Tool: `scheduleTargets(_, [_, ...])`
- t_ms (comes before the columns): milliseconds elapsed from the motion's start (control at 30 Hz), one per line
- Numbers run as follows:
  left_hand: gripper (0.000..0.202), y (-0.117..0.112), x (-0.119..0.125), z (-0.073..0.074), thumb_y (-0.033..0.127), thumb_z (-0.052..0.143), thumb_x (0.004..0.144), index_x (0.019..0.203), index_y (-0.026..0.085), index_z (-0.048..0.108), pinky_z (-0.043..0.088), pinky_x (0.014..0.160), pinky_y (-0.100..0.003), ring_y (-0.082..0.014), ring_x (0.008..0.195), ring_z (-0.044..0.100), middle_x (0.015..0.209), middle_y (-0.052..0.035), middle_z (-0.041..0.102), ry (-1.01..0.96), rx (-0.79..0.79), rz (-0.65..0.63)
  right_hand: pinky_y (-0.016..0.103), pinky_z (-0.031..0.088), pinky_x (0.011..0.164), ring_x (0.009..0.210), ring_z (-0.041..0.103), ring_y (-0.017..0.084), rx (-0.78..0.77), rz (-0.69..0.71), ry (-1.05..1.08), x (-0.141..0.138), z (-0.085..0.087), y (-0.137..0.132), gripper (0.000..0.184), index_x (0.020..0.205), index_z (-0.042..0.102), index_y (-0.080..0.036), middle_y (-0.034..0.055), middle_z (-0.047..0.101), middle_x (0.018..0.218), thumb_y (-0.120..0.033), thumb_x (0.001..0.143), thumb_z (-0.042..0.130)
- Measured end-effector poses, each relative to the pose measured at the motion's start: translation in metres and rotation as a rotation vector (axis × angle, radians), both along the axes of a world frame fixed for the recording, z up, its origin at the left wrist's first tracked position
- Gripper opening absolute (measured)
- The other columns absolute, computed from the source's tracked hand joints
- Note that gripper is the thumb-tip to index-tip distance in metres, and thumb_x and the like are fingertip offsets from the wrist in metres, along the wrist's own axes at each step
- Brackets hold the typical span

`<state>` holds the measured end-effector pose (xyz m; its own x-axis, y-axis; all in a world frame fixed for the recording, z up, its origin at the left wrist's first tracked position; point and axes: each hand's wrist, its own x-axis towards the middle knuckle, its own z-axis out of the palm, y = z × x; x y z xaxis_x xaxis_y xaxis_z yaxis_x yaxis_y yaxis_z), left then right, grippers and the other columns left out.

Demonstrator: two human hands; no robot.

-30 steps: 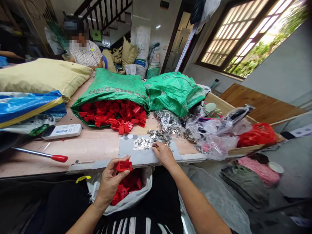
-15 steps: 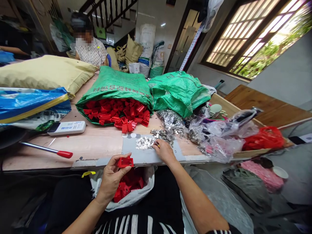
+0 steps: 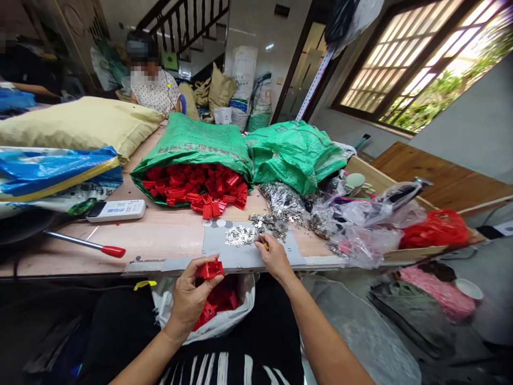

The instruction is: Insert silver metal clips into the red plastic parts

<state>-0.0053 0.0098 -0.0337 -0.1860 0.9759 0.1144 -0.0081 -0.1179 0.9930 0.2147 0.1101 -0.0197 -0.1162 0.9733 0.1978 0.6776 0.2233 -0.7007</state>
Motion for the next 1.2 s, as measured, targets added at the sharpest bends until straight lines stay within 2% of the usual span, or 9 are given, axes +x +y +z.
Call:
scheduleTargets(100, [0.033, 0.000, 0.004, -0.005, 0.030, 0.073, 0.074, 0.104, 0.022, 0.063, 0.049, 0.096, -0.034, -0.0205, 0.105, 0.064, 0.116, -0.0057, 0.069, -0.013, -0.016, -0.022, 0.026, 0.038, 0.066, 0.071, 0.053, 0.016, -0.075, 0.032, 0.197, -0.012, -0.002, -0.015, 0.014, 0.079, 0.056, -0.019, 0.0009, 0.059, 0.075, -0.033, 0.082, 0.053])
scheduleTargets(300, [0.034, -0.003, 0.009, -0.011, 0.031, 0.072, 0.074, 0.105, 0.023, 0.063, 0.049, 0.094, -0.034, -0.0204, 0.103, 0.065, 0.115, -0.0050, 0.069, 0.011, -0.027, -0.048, 0.020, 0.025, 0.045, 0.042, 0.034, 0.007, -0.597, 0.195, 0.721, -0.045, 0.003, -0.050, 0.032, 0.080, 0.052, -0.019, -0.0074, 0.048, 0.051, -0.047, 0.074, 0.065])
scheduleTargets(400, [0.032, -0.003, 0.009, -0.011, 0.030, 0.073, 0.074, 0.104, 0.023, 0.064, 0.049, 0.095, -0.035, -0.0207, 0.104, 0.064, 0.116, -0.0050, 0.069, 0.026, -0.011, -0.043, 0.018, 0.021, 0.042, 0.039, 0.030, 0.004, -0.666, 0.212, 0.824, -0.056, 0.006, -0.061, 0.036, 0.079, 0.052, -0.018, -0.0083, 0.048, 0.048, -0.049, 0.073, 0.068])
scheduleTargets(500, [0.032, -0.003, 0.009, -0.010, 0.030, 0.073, 0.074, 0.104, 0.023, 0.064, 0.049, 0.095, -0.035, -0.0211, 0.105, 0.064, 0.116, -0.0054, 0.069, 0.014, -0.003, -0.040, 0.018, 0.020, 0.042, 0.039, 0.030, 0.004, -0.653, 0.219, 0.852, -0.061, 0.006, -0.066, 0.035, 0.079, 0.050, -0.019, -0.0091, 0.046, 0.047, -0.048, 0.075, 0.068])
scheduleTargets(667, [0.033, -0.005, 0.009, -0.010, 0.029, 0.072, 0.074, 0.106, 0.022, 0.064, 0.051, 0.094, -0.036, -0.0214, 0.105, 0.065, 0.117, -0.0061, 0.068, 0.021, 0.012, -0.041, 0.018, 0.025, 0.045, 0.044, 0.032, 0.005, -0.517, 0.218, 0.809, -0.063, 0.002, -0.067, 0.031, 0.076, 0.049, -0.019, -0.0092, 0.043, 0.052, -0.043, 0.077, 0.067])
scheduleTargets(800, [0.031, -0.006, 0.009, -0.009, 0.028, 0.071, 0.075, 0.105, 0.023, 0.064, 0.051, 0.094, -0.036, -0.0211, 0.105, 0.065, 0.117, -0.0055, 0.069, 0.073, 0.038, -0.030, 0.021, 0.038, 0.060, 0.063, 0.047, 0.009, -0.369, 0.252, 0.670, -0.060, 0.000, -0.067, 0.023, 0.085, 0.056, -0.017, -0.0033, 0.054, 0.073, -0.038, 0.080, 0.064])
scheduleTargets(867, [0.031, -0.006, 0.009, -0.008, 0.027, 0.071, 0.075, 0.105, 0.024, 0.065, 0.051, 0.093, -0.035, -0.0208, 0.103, 0.066, 0.115, -0.0047, 0.070, 0.124, 0.053, -0.019, 0.023, 0.040, 0.066, 0.070, 0.049, 0.011, -0.312, 0.246, 0.587, -0.058, -0.001, -0.068, 0.019, 0.089, 0.058, -0.018, -0.0017, 0.056, 0.079, -0.036, 0.083, 0.060])
scheduleTargets(933, [0.032, -0.005, 0.009, -0.007, 0.027, 0.071, 0.075, 0.106, 0.025, 0.065, 0.052, 0.092, -0.035, -0.0203, 0.101, 0.067, 0.114, -0.0038, 0.070, 0.178, 0.068, -0.009, 0.022, 0.039, 0.066, 0.070, 0.049, 0.011, -0.274, 0.221, 0.531, -0.058, 0.000, -0.069, 0.017, 0.086, 0.057, -0.018, -0.0021, 0.056, 0.078, -0.035, 0.085, 0.056])
scheduleTargets(1200, [0.030, -0.005, 0.007, -0.008, 0.026, 0.069, 0.078, 0.107, 0.025, 0.065, 0.051, 0.093, -0.034, -0.0202, 0.103, 0.066, 0.112, -0.0044, 0.070, 0.291, 0.155, -0.017, 0.022, 0.039, 0.062, 0.066, 0.046, 0.011, -0.292, 0.224, 0.496, -0.061, 0.003, -0.068, 0.016, 0.082, 0.055, -0.018, -0.0032, 0.053, 0.073, -0.034, 0.083, 0.058])
